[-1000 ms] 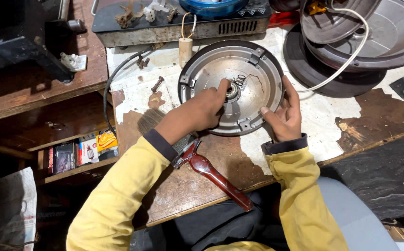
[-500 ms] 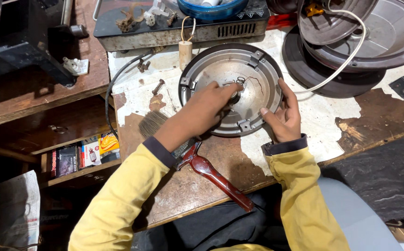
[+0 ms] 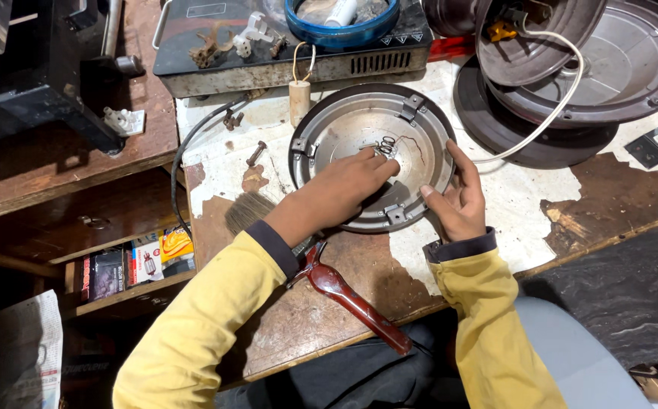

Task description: The person disassembles a small appliance, removes a blue ring and internal components, and uses a hammer to tap parts on a metal plate. They handle wires, a capacitor, and a plastic bracket, placing removed pieces on the workbench.

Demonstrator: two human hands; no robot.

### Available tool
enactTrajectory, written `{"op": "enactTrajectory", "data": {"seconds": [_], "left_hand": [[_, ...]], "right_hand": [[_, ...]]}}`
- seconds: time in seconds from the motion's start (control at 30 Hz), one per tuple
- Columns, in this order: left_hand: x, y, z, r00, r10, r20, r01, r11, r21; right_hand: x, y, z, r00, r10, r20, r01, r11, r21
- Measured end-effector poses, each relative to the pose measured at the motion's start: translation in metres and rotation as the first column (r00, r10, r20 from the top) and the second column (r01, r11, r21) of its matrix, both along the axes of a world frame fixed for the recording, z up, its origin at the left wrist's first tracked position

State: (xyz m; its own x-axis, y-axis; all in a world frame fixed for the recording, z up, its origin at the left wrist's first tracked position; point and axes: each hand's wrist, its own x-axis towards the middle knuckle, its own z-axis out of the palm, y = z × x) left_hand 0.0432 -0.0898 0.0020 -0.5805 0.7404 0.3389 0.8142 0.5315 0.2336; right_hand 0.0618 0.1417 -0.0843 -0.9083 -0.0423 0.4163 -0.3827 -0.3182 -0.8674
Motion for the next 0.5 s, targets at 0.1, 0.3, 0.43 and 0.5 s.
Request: {"op": "enactTrajectory", "data": {"seconds": [0.1, 0.3, 0.43, 0.5], "left_hand": [[0.003, -0.004, 0.005, 0.999, -0.032, 0.01, 0.031, 0.997, 0.077], [0.002, -0.022, 0.025, 0.997, -0.047, 0.064, 0.037, 0.988, 0.151], [-0.021, -0.043, 0.033, 0.983, 0.044, 0.18, -0.087, 0.966, 0.242], [-0.044, -0.055, 0.038, 0.987, 0.098, 0.126, -0.13, 0.951, 0.279]], "right_hand": [[0.0, 0.0, -0.001, 1.0, 0.004, 0.0, -0.004, 1.0, -0.009], [0.001, 0.0, -0.001, 1.0, 0.002, 0.001, -0.002, 1.0, -0.018], [0.001, -0.002, -0.001, 1.0, 0.007, 0.003, -0.007, 0.997, -0.073], [0.002, 0.0, -0.002, 0.999, 0.008, 0.045, -0.005, 0.997, -0.073]]}}
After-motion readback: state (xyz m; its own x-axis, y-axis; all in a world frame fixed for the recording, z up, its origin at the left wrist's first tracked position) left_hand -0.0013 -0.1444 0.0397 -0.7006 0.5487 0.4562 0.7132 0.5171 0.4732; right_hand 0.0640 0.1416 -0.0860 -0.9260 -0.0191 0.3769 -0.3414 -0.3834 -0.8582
